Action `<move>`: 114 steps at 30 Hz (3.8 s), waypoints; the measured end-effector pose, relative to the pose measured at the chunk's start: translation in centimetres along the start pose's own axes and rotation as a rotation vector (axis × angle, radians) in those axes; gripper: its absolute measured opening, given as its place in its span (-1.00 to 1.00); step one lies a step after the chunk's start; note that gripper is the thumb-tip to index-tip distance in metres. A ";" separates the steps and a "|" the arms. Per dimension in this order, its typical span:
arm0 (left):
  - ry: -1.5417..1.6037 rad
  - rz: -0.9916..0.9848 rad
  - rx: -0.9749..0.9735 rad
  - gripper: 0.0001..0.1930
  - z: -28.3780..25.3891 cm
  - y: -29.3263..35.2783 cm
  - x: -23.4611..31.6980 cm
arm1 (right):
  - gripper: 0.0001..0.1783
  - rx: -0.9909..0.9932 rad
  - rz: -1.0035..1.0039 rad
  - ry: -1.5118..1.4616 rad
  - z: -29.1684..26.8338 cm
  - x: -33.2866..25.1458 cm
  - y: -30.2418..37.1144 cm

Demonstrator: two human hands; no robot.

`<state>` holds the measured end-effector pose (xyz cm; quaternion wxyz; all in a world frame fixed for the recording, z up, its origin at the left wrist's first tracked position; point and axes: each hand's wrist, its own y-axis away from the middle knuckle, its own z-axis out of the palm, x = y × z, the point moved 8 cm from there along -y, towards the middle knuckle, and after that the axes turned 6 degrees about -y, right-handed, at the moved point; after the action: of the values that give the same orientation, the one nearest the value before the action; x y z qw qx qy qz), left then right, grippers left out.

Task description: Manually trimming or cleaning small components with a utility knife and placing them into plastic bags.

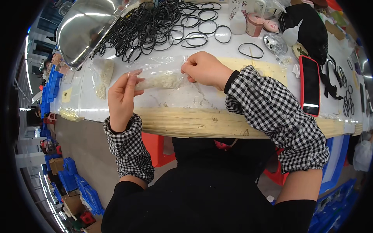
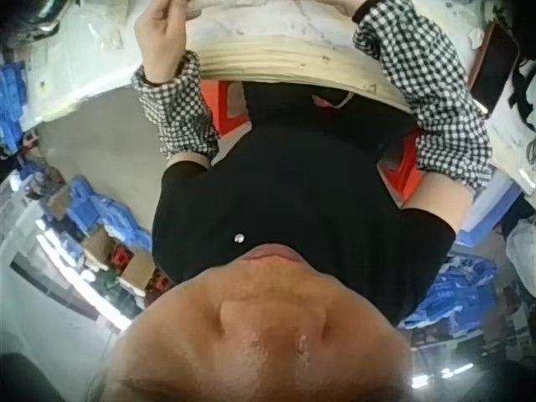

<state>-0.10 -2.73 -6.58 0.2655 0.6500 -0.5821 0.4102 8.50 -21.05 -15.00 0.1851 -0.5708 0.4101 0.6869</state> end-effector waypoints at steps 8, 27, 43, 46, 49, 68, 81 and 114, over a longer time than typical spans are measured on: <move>-0.096 0.170 0.139 -0.82 -1.2 -0.7 3.4 | -0.73 0.030 0.047 0.011 0.0 0.1 -0.4; -0.264 0.421 0.137 -0.90 0.3 -2.0 8.1 | -0.61 0.225 -0.224 0.174 -1.3 -3.2 1.5; -0.028 0.243 0.068 -0.82 -0.2 -3.2 6.1 | -0.79 0.137 -0.526 0.036 -1.1 -6.6 2.2; 0.036 0.207 0.098 -0.87 -0.6 -3.0 5.7 | -0.79 0.146 -0.527 0.022 -1.2 -6.2 1.9; 0.007 0.251 0.111 -0.83 -0.9 -2.9 6.0 | -0.79 0.143 -0.549 -0.021 -1.4 -6.1 1.8; -0.031 0.091 0.088 -0.84 3.1 -1.9 -0.3 | -0.81 0.186 -0.653 -0.129 -1.1 -7.0 2.8; 0.137 0.090 0.041 -0.68 2.5 -1.8 0.2 | -0.79 0.285 -0.650 -0.057 -3.9 -9.4 5.4; -0.314 0.251 -0.225 -0.12 5.2 0.7 -0.9 | -0.76 0.964 -0.640 0.728 -22.7 -8.5 17.3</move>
<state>0.38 -6.64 -10.12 0.1896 0.5946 -0.7345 0.2663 12.74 -47.07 -1.28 0.4629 -0.7123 0.5173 0.1034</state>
